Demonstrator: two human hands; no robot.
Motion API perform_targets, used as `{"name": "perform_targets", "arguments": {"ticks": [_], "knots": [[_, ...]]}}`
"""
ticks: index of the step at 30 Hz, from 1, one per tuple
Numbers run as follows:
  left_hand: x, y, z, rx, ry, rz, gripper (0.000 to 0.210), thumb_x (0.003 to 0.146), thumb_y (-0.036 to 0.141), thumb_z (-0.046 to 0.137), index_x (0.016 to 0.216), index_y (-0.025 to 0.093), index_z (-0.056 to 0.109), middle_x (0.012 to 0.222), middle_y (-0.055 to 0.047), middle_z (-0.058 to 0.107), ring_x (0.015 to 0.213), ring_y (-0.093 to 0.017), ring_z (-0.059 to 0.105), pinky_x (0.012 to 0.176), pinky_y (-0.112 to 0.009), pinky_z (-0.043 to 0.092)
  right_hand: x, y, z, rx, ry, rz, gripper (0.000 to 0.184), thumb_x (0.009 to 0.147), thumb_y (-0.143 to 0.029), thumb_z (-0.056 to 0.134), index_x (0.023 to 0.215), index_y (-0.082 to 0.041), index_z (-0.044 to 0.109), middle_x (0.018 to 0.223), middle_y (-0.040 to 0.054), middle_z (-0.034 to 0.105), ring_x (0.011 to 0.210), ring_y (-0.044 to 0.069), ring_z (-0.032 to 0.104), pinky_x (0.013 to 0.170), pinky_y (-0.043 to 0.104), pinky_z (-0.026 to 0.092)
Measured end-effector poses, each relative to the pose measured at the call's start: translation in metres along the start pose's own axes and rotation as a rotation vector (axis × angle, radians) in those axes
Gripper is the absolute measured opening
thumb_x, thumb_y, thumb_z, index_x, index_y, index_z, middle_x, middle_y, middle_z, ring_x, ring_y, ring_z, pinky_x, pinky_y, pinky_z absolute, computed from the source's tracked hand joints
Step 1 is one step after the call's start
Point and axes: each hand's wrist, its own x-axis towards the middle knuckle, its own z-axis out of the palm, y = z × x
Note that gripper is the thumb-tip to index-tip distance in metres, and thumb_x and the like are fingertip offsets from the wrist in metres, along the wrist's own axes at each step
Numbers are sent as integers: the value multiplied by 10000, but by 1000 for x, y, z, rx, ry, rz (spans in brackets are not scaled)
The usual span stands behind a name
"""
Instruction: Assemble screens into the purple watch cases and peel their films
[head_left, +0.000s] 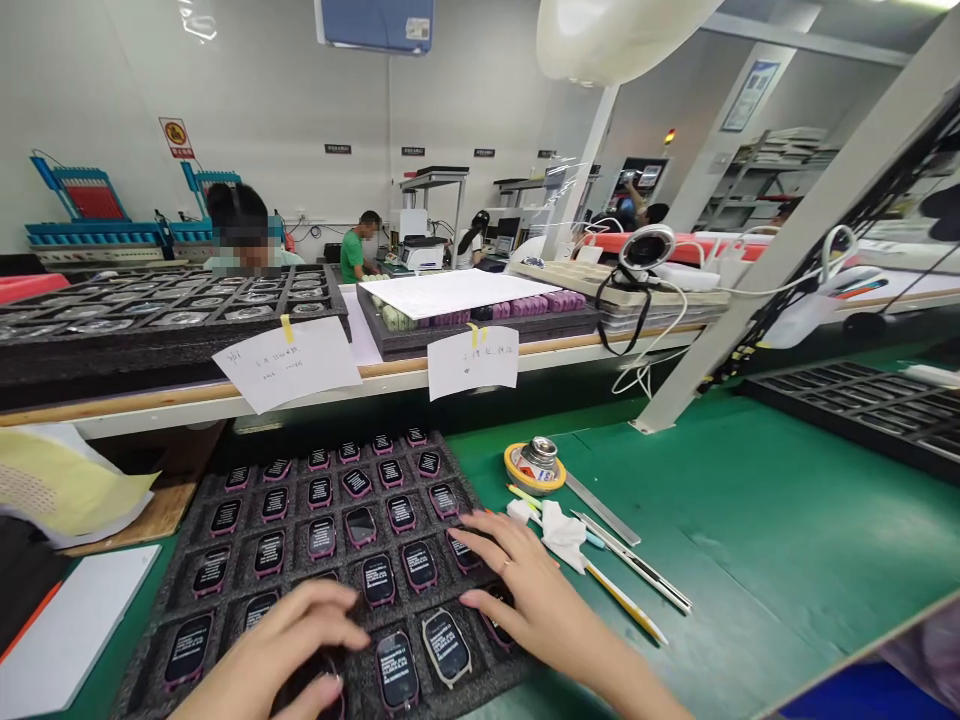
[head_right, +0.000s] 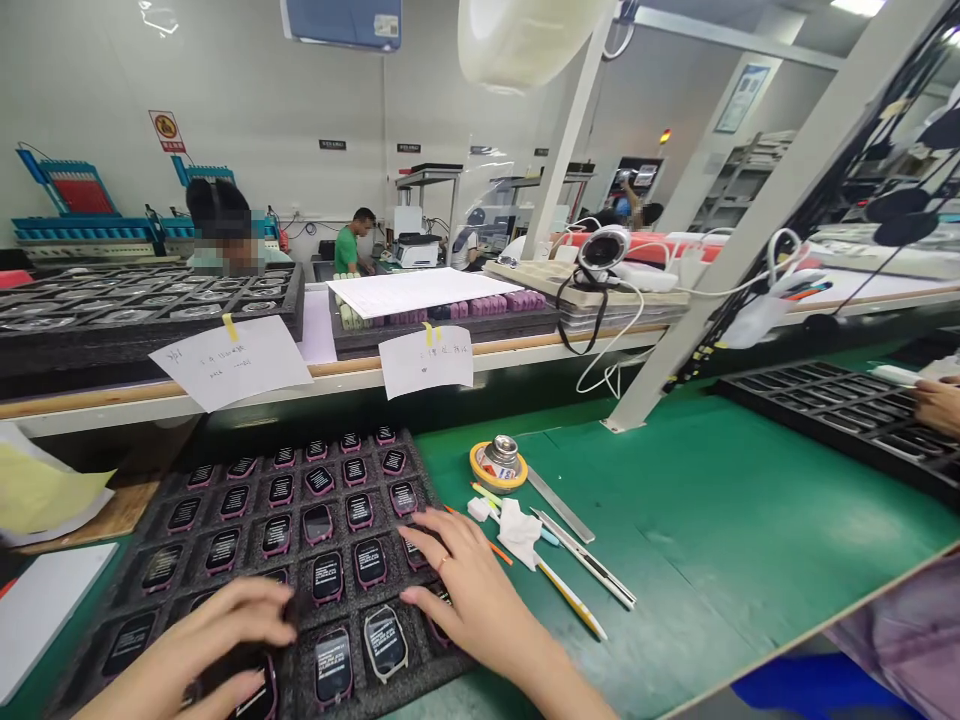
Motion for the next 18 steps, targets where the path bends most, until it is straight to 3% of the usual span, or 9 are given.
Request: {"name": "perform_targets", "arguments": {"ticks": [2, 4, 7, 10, 18], "knots": [[20, -4, 14, -61, -166, 70, 171, 945, 386, 601, 1073, 364, 713, 1214, -3, 686, 1084, -202, 679, 922, -334, 590, 18, 6, 19, -53, -28, 29, 563, 975, -472, 533, 1490, -263, 441, 1515, 120, 479, 1434, 309, 405, 1157, 546, 391], [40, -8, 33, -98, -265, 34, 258, 993, 288, 491, 1133, 336, 703, 1292, -30, 652, 1203, -209, 635, 1043, -385, 531, 26, 11, 32, -97, -18, 82, 610, 991, -504, 481, 1526, -229, 384, 1564, 147, 404, 1482, 339, 309, 1170, 604, 333], [62, -12, 59, 90, -192, 90, 367, 983, 307, 515, 1334, 256, 608, 1476, -115, 520, 1383, -291, 478, 1120, -512, 446, 29, 15, 37, -132, -14, 109, 623, 997, -538, 446, 1523, -208, 396, 1600, 163, 334, 1510, 367, 219, 1179, 649, 269], [73, -17, 75, 158, -181, 130, 476, 970, 417, 546, 1410, 234, 547, 1587, -146, 377, 1479, -360, 304, 1152, -608, 353, 29, 18, 36, -146, -28, 105, 604, 996, -558, 434, 1500, -225, 443, 1604, 160, 327, 1512, 383, 201, 1178, 664, 248], [83, -20, 83, 184, -196, 176, 515, 979, 484, 507, 1444, 259, 508, 1653, -145, 221, 1515, -364, 198, 1187, -623, 259, 23, 28, 42, -61, 27, 116, 521, 1044, -461, 338, 1533, -285, 369, 1611, 91, 333, 1523, 316, 206, 1176, 620, 308]]}}
